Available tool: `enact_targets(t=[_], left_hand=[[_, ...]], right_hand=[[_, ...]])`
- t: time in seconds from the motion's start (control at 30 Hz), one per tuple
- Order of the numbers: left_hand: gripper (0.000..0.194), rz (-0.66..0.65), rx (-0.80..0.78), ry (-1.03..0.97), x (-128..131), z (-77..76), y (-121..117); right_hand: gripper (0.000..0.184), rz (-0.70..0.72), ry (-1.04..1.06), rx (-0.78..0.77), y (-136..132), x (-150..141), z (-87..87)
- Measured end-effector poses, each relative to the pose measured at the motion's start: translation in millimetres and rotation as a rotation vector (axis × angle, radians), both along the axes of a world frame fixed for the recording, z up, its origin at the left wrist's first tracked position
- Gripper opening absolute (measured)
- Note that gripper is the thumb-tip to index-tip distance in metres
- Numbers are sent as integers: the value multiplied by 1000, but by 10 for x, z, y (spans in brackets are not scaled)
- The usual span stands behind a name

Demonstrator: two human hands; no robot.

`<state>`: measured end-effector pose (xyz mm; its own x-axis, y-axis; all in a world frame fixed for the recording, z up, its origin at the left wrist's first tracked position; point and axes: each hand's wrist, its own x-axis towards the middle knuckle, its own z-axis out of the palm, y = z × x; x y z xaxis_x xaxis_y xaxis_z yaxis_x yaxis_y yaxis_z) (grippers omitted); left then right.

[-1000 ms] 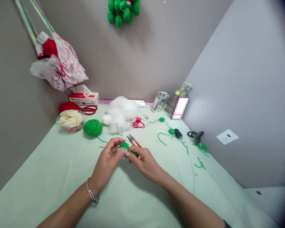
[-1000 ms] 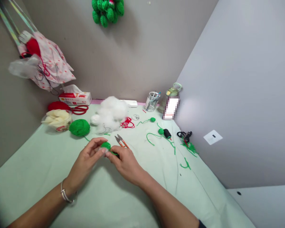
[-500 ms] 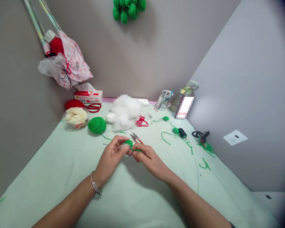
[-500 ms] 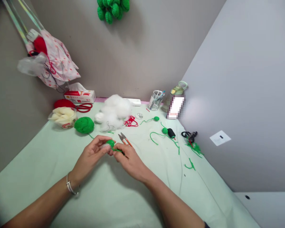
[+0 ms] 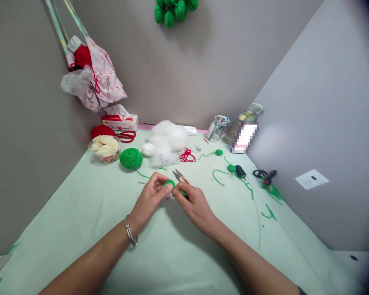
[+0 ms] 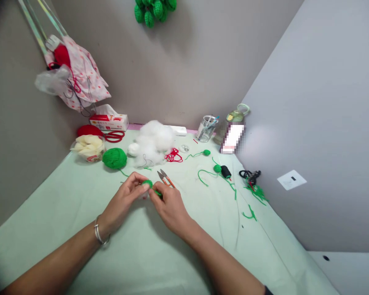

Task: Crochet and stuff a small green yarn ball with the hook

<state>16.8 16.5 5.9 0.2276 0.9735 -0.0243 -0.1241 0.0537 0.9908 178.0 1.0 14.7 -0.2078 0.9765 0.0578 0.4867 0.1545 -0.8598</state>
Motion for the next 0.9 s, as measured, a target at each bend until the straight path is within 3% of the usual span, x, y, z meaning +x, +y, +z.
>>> enact_targets(t=[0.13, 0.27, 0.7, 0.8, 0.9], left_hand=[[28, -85, -9, -85, -65, 79, -11], [30, -142, -3, -77, -93, 57, 30], [19, 84, -9, 15, 30, -35, -13], [16, 31, -32, -12, 25, -11, -36], [18, -35, -31, -64, 1, 33, -49]], right_hand=[[36, -35, 82, -14, 36, 76, 21], [41, -45, 146, -68, 61, 99, 46], [17, 153, -184, 201, -66, 2, 13], [19, 91, -148, 176, -26, 30, 16], [24, -23, -24, 56, 8, 68, 53]])
